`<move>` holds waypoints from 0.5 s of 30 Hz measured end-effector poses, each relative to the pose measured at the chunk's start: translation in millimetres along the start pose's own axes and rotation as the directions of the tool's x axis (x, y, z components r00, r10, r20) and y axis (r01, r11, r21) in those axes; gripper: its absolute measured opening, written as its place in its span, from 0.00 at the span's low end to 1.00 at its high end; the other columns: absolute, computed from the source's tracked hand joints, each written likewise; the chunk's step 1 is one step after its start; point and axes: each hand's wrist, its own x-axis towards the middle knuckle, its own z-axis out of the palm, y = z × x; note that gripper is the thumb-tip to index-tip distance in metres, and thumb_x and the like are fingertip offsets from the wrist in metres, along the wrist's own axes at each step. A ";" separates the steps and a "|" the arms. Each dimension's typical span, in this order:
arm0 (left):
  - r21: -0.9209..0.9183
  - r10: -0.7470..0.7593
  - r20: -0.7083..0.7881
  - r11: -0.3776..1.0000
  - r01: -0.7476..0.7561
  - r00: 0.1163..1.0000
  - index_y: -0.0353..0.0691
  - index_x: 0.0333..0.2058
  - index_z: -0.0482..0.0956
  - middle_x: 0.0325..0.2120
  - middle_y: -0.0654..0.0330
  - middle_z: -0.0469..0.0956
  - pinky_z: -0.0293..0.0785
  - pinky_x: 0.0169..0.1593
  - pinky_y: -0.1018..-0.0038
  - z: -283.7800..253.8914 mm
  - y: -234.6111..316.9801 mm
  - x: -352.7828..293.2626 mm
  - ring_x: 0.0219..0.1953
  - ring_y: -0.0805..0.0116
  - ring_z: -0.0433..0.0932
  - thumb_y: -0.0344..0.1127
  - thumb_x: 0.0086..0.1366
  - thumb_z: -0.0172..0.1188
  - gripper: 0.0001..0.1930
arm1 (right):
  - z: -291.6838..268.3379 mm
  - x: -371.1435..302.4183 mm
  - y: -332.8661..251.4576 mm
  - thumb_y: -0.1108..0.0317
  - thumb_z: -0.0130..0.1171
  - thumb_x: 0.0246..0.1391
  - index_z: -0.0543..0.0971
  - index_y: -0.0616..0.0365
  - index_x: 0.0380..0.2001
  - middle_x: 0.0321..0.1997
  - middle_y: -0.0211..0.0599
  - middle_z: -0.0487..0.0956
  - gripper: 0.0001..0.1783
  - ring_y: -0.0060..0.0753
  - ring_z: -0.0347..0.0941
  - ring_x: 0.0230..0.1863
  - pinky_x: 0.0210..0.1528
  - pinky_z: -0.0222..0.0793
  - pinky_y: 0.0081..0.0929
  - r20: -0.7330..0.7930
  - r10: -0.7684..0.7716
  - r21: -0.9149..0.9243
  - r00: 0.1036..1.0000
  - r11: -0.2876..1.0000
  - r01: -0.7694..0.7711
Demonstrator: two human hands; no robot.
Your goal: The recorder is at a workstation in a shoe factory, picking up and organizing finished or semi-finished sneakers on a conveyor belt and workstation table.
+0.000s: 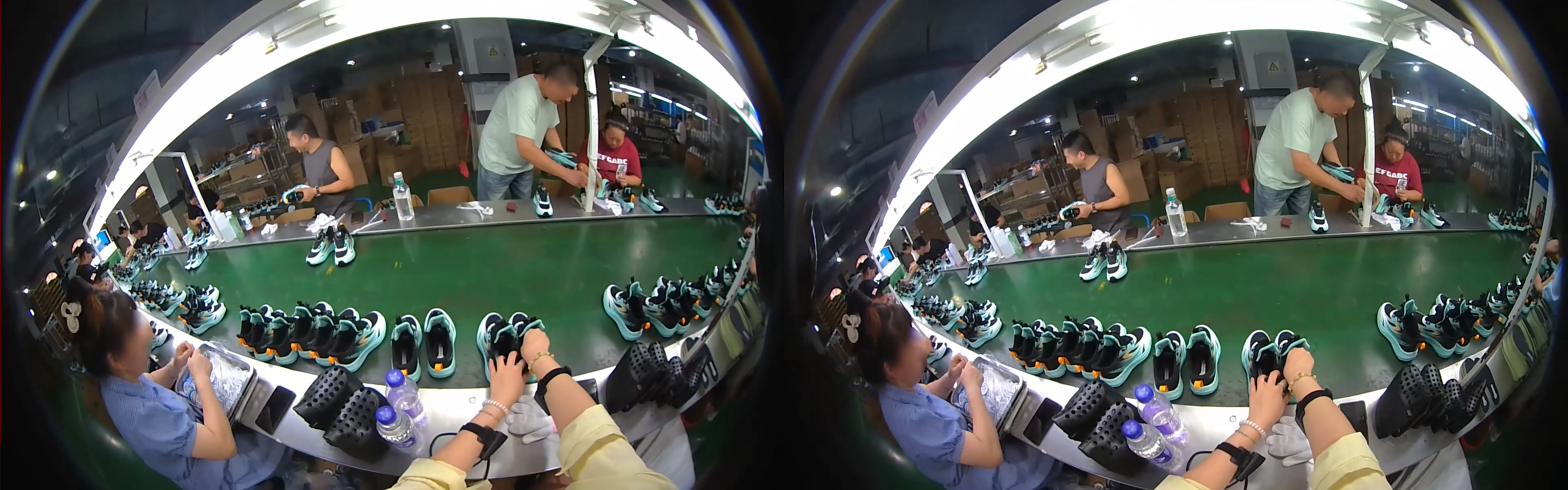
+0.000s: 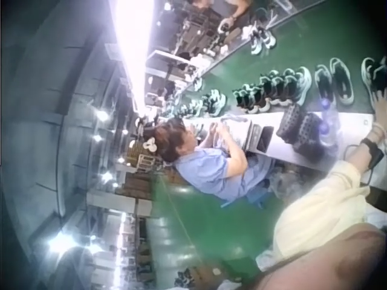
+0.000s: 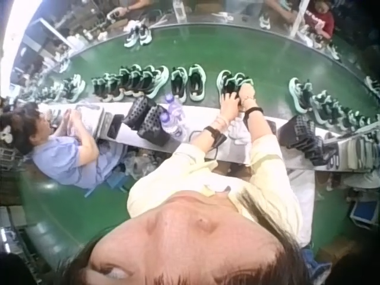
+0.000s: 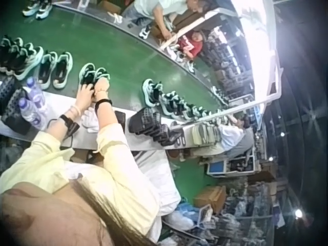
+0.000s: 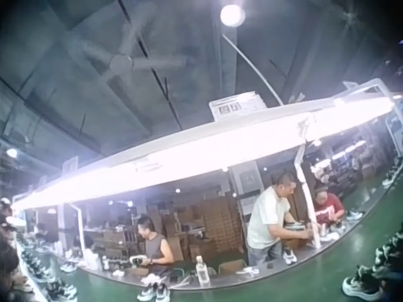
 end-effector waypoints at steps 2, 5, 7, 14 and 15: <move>0.002 -0.017 -0.059 1.000 0.017 0.998 0.48 0.44 0.80 0.50 0.61 0.71 0.61 0.61 0.46 1.2 1.6 3.8 0.56 0.51 0.66 0.43 0.57 0.63 0.16 | 5.9 15.7 3.4 0.71 0.58 0.52 0.85 0.57 0.31 0.37 0.47 0.84 0.07 0.45 0.83 0.41 0.43 0.80 0.36 -0.017 -0.001 0.019 1.000 1.000 0.001; 0.068 -0.039 -0.084 0.997 0.044 0.996 0.49 0.44 0.81 0.49 0.61 0.71 0.62 0.60 0.46 -4.1 1.0 9.6 0.56 0.50 0.65 0.44 0.58 0.63 0.16 | -18.9 9.9 -6.3 0.68 0.59 0.50 0.85 0.57 0.33 0.40 0.47 0.84 0.09 0.46 0.82 0.44 0.45 0.79 0.36 0.114 -0.038 0.020 0.993 0.999 0.036; 0.062 -0.033 -0.085 0.997 0.038 0.996 0.48 0.43 0.81 0.48 0.61 0.71 0.62 0.60 0.45 -3.1 -0.2 12.7 0.56 0.50 0.65 0.44 0.58 0.62 0.15 | -31.4 15.8 -6.7 0.67 0.60 0.50 0.85 0.55 0.33 0.40 0.46 0.84 0.09 0.44 0.82 0.43 0.44 0.79 0.35 0.150 -0.062 -0.038 0.987 0.997 0.068; 0.008 -0.017 -0.064 1.000 0.017 0.998 0.43 0.40 0.83 0.50 0.61 0.71 0.63 0.58 0.42 -4.9 -2.5 7.4 0.57 0.51 0.65 0.45 0.59 0.62 0.15 | -33.7 14.4 -29.8 0.67 0.58 0.52 0.85 0.56 0.34 0.40 0.43 0.84 0.09 0.41 0.83 0.42 0.42 0.80 0.34 0.099 -0.115 -0.092 0.988 0.988 0.124; 0.016 -0.013 -0.069 1.000 0.014 0.998 0.43 0.40 0.83 0.50 0.61 0.71 0.63 0.58 0.42 -3.2 -3.2 3.6 0.57 0.51 0.65 0.45 0.59 0.62 0.15 | -30.3 13.9 -31.9 0.68 0.58 0.52 0.85 0.55 0.34 0.41 0.43 0.84 0.09 0.41 0.83 0.43 0.43 0.79 0.34 0.103 -0.134 -0.120 0.986 0.982 0.146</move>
